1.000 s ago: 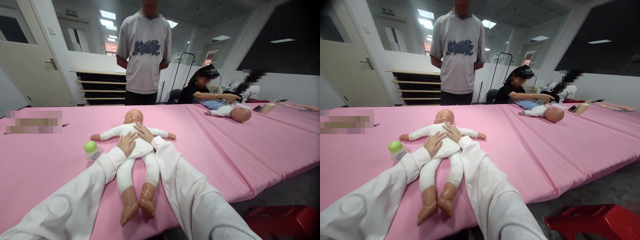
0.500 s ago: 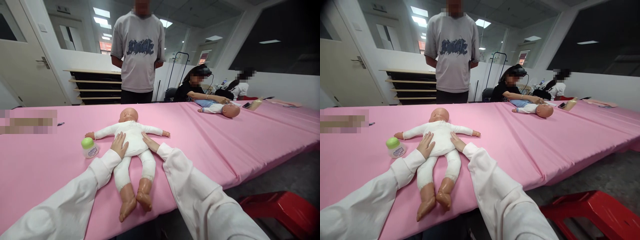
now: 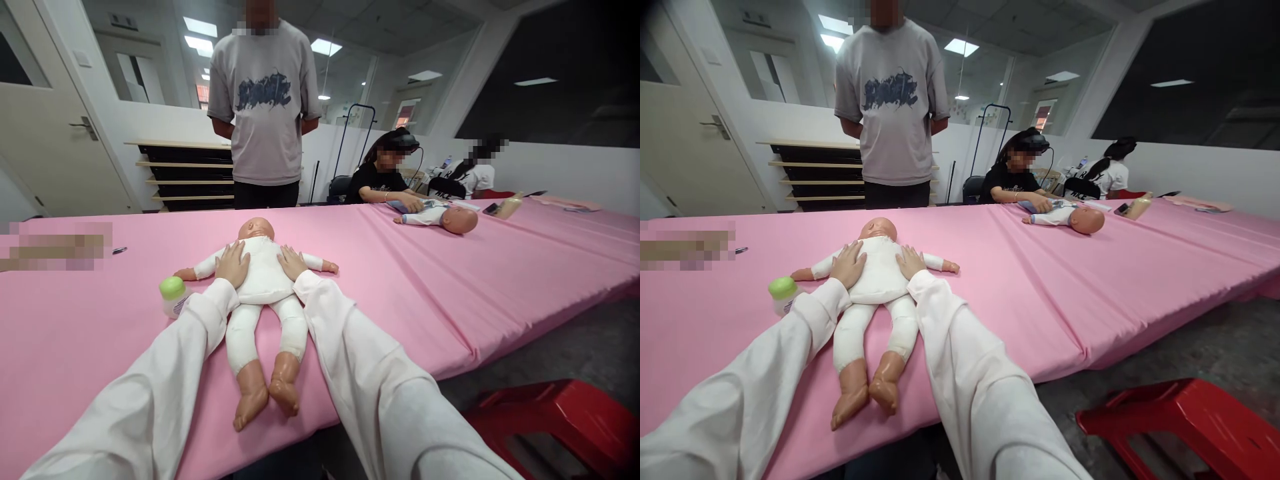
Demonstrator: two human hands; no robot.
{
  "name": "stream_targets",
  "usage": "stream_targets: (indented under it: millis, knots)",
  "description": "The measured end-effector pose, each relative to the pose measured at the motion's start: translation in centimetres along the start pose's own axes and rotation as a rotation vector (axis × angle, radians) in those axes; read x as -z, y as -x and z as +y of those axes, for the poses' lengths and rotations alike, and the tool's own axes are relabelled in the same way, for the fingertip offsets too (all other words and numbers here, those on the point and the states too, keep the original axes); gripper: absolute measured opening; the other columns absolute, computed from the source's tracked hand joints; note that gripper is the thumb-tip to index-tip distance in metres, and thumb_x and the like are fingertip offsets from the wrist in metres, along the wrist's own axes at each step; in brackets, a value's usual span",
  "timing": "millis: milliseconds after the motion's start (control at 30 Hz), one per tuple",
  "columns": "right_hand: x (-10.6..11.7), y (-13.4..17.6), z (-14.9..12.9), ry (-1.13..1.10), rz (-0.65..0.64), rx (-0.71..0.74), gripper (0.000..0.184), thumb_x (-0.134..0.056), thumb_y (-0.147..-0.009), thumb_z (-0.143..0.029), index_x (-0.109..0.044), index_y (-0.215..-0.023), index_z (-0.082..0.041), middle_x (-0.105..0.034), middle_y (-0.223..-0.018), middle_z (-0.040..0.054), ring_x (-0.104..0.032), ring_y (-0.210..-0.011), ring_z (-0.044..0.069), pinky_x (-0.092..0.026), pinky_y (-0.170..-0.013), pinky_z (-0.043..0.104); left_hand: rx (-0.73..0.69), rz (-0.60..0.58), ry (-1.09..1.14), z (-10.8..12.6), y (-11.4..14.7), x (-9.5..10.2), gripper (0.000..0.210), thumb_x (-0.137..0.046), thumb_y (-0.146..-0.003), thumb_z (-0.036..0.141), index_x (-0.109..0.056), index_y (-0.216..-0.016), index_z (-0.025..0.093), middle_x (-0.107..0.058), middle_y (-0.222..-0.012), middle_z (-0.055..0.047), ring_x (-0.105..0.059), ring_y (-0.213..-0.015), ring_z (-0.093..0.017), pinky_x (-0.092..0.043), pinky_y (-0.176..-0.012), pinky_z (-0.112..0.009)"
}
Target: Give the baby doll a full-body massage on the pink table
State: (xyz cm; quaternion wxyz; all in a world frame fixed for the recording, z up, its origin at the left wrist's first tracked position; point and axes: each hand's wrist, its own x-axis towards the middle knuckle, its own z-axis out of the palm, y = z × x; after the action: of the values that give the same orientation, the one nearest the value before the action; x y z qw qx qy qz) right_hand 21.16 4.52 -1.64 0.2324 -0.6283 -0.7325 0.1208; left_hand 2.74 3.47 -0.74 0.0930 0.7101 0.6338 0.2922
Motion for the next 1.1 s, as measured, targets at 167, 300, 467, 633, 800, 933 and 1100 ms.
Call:
stream_targets:
  millis: [167,300,467,633,800,933,1100]
  knots:
    - [-1.0,0.9,4.4,0.195,0.155,-0.044,0.050,-0.033,-0.087,-0.035,-0.034,-0.131,-0.011,-0.032,-0.139,0.0110,-0.023,-0.130,0.020,-0.005,-0.108,0.044,0.136,-0.012,0.031,-2.9,0.1,-1.1,0.058,-0.021,-0.085,0.050,-0.027,-0.135,0.022,-0.023,-0.143,-0.007,-0.018,-0.132,-0.027,-0.013,-0.103,-0.058]
    - [-0.4,2.2,6.5,0.238,0.307,-0.171,0.052,-0.032,-0.087,-0.038,-0.034,-0.131,-0.011,-0.031,-0.139,0.0119,-0.020,-0.131,0.025,-0.002,-0.105,0.052,0.239,0.071,0.014,-4.4,0.7,-1.3,0.055,-0.020,-0.086,0.044,-0.034,-0.132,0.017,-0.025,-0.142,-0.010,-0.016,-0.132,-0.027,-0.009,-0.102,-0.059]
    - [1.2,3.0,7.3,0.247,0.280,-0.223,0.051,-0.029,-0.087,-0.037,-0.035,-0.130,-0.010,-0.030,-0.139,0.0147,-0.018,-0.132,0.025,0.000,-0.104,0.052,0.274,0.265,0.008,-5.3,1.6,-1.2,0.050,-0.029,-0.085,0.035,-0.038,-0.127,0.010,-0.030,-0.138,-0.017,-0.019,-0.131,-0.030,-0.010,-0.101,-0.061]
    - [2.8,2.7,5.3,0.194,0.235,-0.205,0.045,-0.029,-0.088,-0.032,-0.040,-0.126,-0.011,-0.026,-0.141,0.0126,-0.014,-0.133,0.024,-0.002,-0.105,0.053,0.316,0.460,0.158,-5.0,2.8,-1.4,0.043,-0.038,-0.080,0.026,-0.044,-0.120,0.010,-0.048,-0.123,-0.015,-0.037,-0.121,-0.027,-0.030,-0.102,-0.045]
    - [3.8,2.4,-0.1,-0.029,0.150,0.107,0.038,-0.038,-0.083,-0.025,-0.049,-0.118,-0.015,-0.049,-0.125,0.0081,-0.041,-0.119,0.019,-0.025,-0.104,0.038,0.237,0.408,0.311,-2.8,2.8,0.5,0.032,-0.041,-0.076,0.018,-0.053,-0.106,0.013,-0.055,-0.111,-0.011,-0.052,-0.104,-0.020,-0.042,-0.093,-0.034]
    - [3.9,1.3,-3.3,-0.156,0.278,0.290,0.031,-0.042,-0.082,-0.023,-0.056,-0.109,-0.021,-0.058,-0.114,0.0017,-0.050,-0.107,0.014,-0.037,-0.096,0.027,-0.153,0.367,0.333,0.7,0.8,3.3,0.031,-0.039,-0.081,0.024,-0.055,-0.107,0.019,-0.058,-0.109,-0.004,-0.053,-0.103,-0.016,-0.046,-0.086,-0.028]
    - [2.1,0.3,-3.4,-0.078,0.066,0.188,0.017,-0.056,-0.074,-0.029,-0.067,-0.085,-0.022,-0.067,-0.089,0.0023,-0.060,-0.083,0.017,-0.045,-0.079,0.029,-0.236,-0.073,-0.020,3.3,-0.5,2.8,0.018,-0.056,-0.071,0.024,-0.068,-0.083,0.016,-0.066,-0.088,-0.006,-0.058,-0.088,-0.023,-0.046,-0.081,-0.034]
